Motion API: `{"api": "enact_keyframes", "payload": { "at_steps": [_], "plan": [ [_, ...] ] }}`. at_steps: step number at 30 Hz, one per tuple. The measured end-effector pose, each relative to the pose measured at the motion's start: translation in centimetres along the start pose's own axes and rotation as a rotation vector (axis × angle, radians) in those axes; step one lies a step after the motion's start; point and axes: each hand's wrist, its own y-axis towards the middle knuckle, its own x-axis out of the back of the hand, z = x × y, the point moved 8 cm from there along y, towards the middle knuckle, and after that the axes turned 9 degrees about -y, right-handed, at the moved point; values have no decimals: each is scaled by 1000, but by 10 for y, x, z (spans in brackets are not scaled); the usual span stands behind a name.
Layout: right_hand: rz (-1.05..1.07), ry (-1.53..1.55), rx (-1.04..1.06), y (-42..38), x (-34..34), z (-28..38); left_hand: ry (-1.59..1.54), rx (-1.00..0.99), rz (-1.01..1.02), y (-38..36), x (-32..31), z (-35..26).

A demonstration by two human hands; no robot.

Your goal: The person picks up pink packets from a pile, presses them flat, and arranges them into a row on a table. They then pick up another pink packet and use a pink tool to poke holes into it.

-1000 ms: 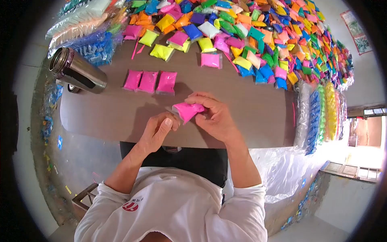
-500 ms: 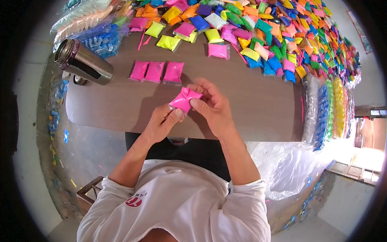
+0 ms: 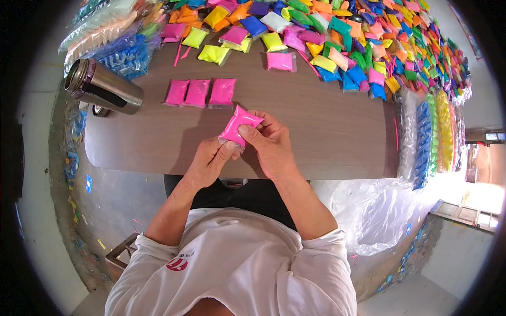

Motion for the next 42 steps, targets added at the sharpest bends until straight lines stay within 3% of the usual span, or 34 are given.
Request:
{"api": "enact_keyframes", "payload": {
  "at_steps": [8, 14, 17, 20, 23, 26, 29, 32, 38, 42],
  "plan": [
    [-58, -102, 25, -2, 8, -1, 89, -44, 5, 1, 0, -5],
    [139, -209, -63, -3, 2, 11, 121, -81, -25, 2, 1, -7],
    [161, -322, -74, -6, -7, 13, 56, -65, -55, 4, 1, -13],
    [175, -647, -24, -8, -6, 12, 86, -58, -73, 3, 2, -13],
    [106, -662, -1, -9, -3, 17, 180, -87, -66, 3, 1, -8],
    [-108, -760, 80, 12, 11, 38, 195, -30, -47, 1, 2, 1],
    [-266, -1040, 224, 43, 29, 45, 181, -46, -46, 0, 3, 0],
    [-193, -1186, 130, 69, 30, 32, 155, -110, -79, 0, 1, -7],
    [-371, -1505, 484, 71, 18, 35, 160, -76, -73, -1, 2, -13],
    [-415, -1391, 164, 67, 20, 38, 154, -85, -60, -1, 1, -11]
  ]
}}
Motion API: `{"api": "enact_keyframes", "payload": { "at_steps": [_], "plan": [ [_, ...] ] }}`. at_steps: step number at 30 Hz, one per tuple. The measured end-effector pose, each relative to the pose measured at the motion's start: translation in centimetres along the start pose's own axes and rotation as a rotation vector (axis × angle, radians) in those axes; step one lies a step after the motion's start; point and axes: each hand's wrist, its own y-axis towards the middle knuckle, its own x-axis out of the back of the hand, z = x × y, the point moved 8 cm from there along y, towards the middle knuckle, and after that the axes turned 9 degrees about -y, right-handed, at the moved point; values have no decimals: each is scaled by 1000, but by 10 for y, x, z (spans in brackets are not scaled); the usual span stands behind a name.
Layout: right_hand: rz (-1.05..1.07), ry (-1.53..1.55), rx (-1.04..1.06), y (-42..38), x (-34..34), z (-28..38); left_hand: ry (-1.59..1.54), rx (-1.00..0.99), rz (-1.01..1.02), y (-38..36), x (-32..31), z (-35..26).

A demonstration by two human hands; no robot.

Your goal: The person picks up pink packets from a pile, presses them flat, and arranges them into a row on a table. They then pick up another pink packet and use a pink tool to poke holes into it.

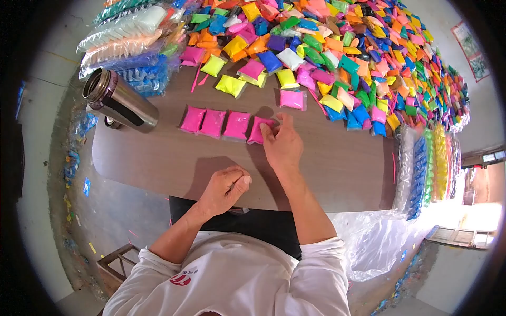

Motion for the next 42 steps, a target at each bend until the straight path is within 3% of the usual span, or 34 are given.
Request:
{"api": "enact_keyframes", "payload": {
  "at_steps": [11, 14, 17, 24, 27, 30, 33, 36, 39, 42],
  "plan": [
    [23, -84, 133, 8, -3, 1, 14, 19, 13, 3, 0, -2],
    [307, 367, 69, 25, -20, -30, -15, 9, 7, 2, 0, -3],
    [150, 346, 13, 33, 5, -28, -10, 22, 4, 0, 2, -1],
    [-76, 108, 357, 85, 18, 63, 9, 2, 30, 1, 0, -2],
    [-154, -220, 418, 102, 5, 100, 5, -23, 2, 0, 0, -1],
    [-23, -402, 392, 113, -16, 111, 39, -43, -24, -1, 1, -2],
    [-25, -477, 492, 129, -35, 97, 77, 32, 21, 0, 0, 1],
    [-163, -318, 383, 135, -9, 73, -16, 8, -17, -1, 2, 2],
    [165, 602, 23, 98, 16, 30, -48, 77, -16, -3, 4, 9],
    [256, 976, -54, 33, 23, 10, -124, 84, -31, -2, 5, 9]
  ]
}}
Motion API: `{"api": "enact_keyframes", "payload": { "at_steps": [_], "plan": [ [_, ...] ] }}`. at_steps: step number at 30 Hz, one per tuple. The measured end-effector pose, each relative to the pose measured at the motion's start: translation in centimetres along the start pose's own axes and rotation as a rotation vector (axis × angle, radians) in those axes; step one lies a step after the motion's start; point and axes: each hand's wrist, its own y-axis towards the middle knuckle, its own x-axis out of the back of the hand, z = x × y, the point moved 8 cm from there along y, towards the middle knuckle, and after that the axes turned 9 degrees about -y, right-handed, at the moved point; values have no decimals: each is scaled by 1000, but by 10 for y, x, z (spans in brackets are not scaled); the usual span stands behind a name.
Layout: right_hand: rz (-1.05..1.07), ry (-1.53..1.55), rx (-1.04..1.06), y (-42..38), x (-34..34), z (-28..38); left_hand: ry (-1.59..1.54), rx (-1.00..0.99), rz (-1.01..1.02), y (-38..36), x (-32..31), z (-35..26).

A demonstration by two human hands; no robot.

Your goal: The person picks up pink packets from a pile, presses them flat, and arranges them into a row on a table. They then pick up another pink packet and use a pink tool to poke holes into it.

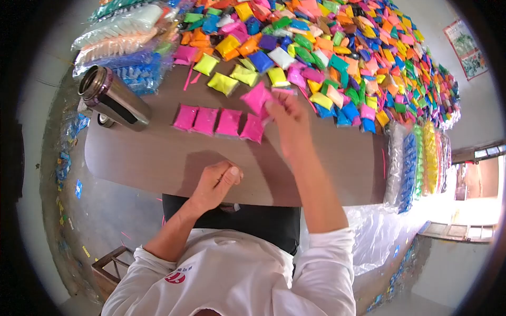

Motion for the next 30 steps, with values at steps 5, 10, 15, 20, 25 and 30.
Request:
{"api": "enact_keyframes", "payload": {
  "at_steps": [5, 10, 15, 20, 25, 30],
  "plan": [
    [125, 308, -174, -100, -23, -34, -70, -38, -26, 3, -1, -4],
    [84, 428, -196, -130, -32, -58, 32, -25, -5, 2, 0, 1],
    [86, 231, -107, -123, -24, -56, 49, -87, 29, 5, -8, -10],
    [237, 169, -235, -124, -27, -52, 90, -123, 63, 4, -10, -10],
    [295, 27, -262, -115, -27, -46, 98, -135, 63, 3, -11, -7],
    [286, 34, -210, -112, -29, -44, 164, -81, 123, 3, -13, -9]
  ]
}}
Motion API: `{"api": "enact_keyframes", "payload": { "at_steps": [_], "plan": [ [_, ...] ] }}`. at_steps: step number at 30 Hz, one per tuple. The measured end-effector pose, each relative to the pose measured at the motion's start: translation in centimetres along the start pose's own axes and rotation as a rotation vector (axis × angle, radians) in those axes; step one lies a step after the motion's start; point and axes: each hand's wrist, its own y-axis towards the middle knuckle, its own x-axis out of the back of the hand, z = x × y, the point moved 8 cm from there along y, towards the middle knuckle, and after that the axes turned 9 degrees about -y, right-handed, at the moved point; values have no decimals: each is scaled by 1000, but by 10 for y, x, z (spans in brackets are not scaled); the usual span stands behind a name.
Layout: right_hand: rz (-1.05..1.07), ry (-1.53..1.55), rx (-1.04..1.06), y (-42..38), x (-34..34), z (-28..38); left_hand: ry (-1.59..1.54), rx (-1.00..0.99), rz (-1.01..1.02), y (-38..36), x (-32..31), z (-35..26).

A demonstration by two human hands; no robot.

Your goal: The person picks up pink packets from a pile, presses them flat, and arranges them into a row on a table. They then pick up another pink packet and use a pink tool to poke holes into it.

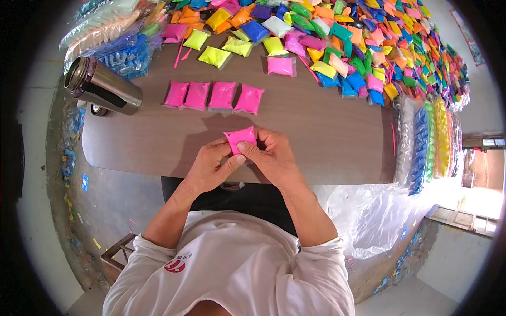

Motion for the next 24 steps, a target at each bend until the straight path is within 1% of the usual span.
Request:
{"api": "enact_keyframes", "payload": {
  "at_steps": [2, 4, 5, 7, 8, 11, 14, 17, 20, 23, 24],
  "plan": [
    [-3, 55, 4, -1, 0, -4, 24, -10, -5, 1, 1, 1],
    [-87, -60, -4, -4, 8, 0, 75, -22, -17, 0, 2, 0],
    [-130, -118, -8, -5, 14, 2, 31, -10, -32, 0, 2, 2],
    [-309, -239, 67, -1, 47, 10, -55, 18, -63, -2, 4, 6],
    [-398, -298, 106, 1, 64, 16, -50, 25, -63, -2, 4, 6],
    [-457, -584, 56, 19, 91, 29, -33, 41, -61, -2, 4, 4],
    [-485, -875, 48, 47, 99, 24, -34, 38, -67, -1, 4, 2],
    [-562, -970, 84, 55, 101, 20, -55, 32, -87, -3, 5, 2],
    [-537, -1077, -8, 49, 92, 38, -56, 31, -85, -1, 4, 1],
    [-597, -1307, 424, 40, 77, 58, -50, 17, -75, -1, 4, 1],
    [-543, -1310, 474, 41, 69, 59, -51, 7, -74, 0, 5, -1]
  ]
}}
